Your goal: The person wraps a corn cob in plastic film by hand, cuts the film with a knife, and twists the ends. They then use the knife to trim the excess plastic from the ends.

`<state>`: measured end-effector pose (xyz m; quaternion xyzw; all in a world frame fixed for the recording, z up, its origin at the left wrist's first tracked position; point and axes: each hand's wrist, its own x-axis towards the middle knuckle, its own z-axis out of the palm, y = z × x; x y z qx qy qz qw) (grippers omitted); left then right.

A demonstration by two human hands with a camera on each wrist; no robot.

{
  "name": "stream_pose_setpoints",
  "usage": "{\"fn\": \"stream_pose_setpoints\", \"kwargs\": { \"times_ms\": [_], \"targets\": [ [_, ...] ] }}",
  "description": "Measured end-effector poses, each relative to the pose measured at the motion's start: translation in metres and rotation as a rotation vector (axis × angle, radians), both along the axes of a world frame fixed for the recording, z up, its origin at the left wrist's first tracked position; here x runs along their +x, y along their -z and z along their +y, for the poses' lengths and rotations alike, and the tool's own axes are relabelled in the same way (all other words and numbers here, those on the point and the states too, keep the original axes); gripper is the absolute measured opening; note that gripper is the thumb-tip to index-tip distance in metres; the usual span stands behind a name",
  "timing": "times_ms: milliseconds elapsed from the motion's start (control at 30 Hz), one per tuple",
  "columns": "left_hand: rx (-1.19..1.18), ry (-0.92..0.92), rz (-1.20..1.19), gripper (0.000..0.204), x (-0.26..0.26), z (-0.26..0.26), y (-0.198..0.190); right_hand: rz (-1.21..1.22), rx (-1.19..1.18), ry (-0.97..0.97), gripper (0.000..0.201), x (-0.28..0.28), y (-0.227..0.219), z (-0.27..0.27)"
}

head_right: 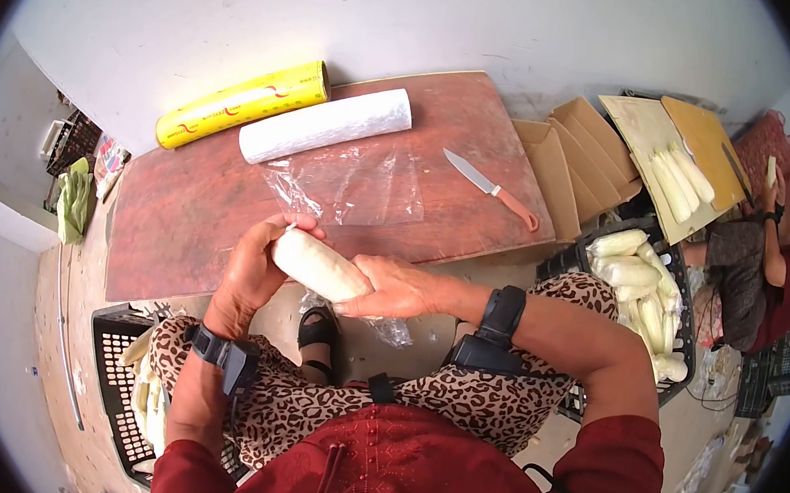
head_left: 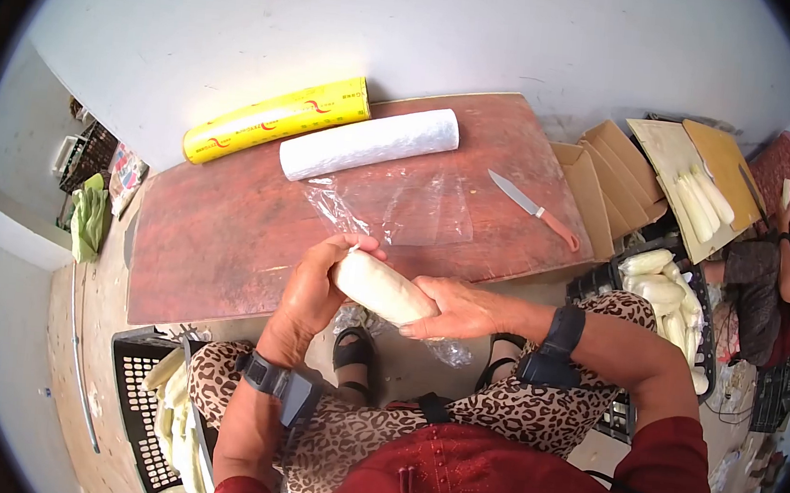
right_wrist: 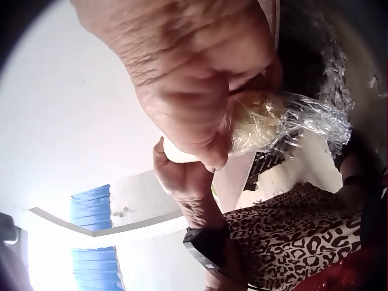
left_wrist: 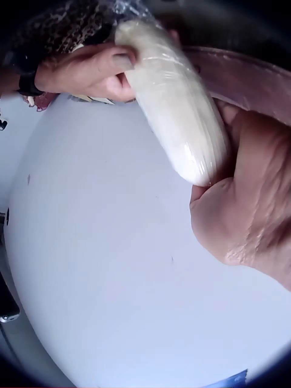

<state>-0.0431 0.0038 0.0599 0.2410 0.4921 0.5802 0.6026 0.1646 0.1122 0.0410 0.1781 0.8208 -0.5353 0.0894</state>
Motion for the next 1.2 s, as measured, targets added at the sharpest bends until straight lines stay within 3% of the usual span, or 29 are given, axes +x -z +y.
{"fn": "stream_pose_setpoints", "kwargs": {
  "times_ms": [167,200,333,433,467,600,733,800,900,933,1033,1133,1200],
  "targets": [
    [0.026,0.226,0.66,0.04,-0.007,-0.012,-0.005,-0.04,0.012,-0.108,0.058,0.005,-0.003,0.007],
    [0.07,0.206,0.723,0.039,-0.004,-0.015,-0.003,-0.049,-0.008,-0.13,0.058,0.006,-0.003,0.007],
    [0.087,0.424,1.079,0.053,0.0,-0.015,-0.006,-0.04,-0.076,-0.212,0.057,0.007,-0.008,0.009],
    [0.19,0.506,1.101,0.053,0.008,-0.02,0.0,-0.093,-0.063,-0.316,0.058,0.005,-0.009,0.013],
    [0.15,0.568,1.097,0.064,0.011,-0.019,-0.005,-0.094,-0.066,-0.337,0.057,0.006,-0.007,0.014],
    [0.208,0.704,1.145,0.076,0.018,-0.023,0.008,-0.108,-0.074,-0.414,0.055,0.006,-0.006,0.017],
    [0.266,0.651,1.123,0.073,0.027,-0.026,0.011,-0.105,-0.175,-0.441,0.055,0.005,-0.006,0.018],
    [0.29,0.589,1.151,0.072,0.031,-0.027,0.015,-0.102,-0.187,-0.399,0.056,0.006,-0.007,0.021],
    [0.107,0.587,1.081,0.069,0.036,-0.027,0.01,-0.174,-0.105,-0.273,0.055,0.006,-0.01,0.027],
    [0.113,0.563,0.995,0.067,0.035,-0.026,0.014,-0.211,-0.06,-0.221,0.055,0.005,-0.012,0.031],
    [0.099,0.485,0.716,0.062,0.031,-0.026,0.024,-0.005,-0.151,0.063,0.06,0.01,-0.019,0.051],
    [0.025,0.405,0.473,0.057,0.03,-0.026,0.022,0.065,-0.328,0.324,0.066,0.023,-0.05,0.072],
    [-0.017,0.369,0.427,0.053,0.026,-0.025,0.021,0.138,-0.273,0.326,0.071,0.031,-0.065,0.074]
  ]
}}
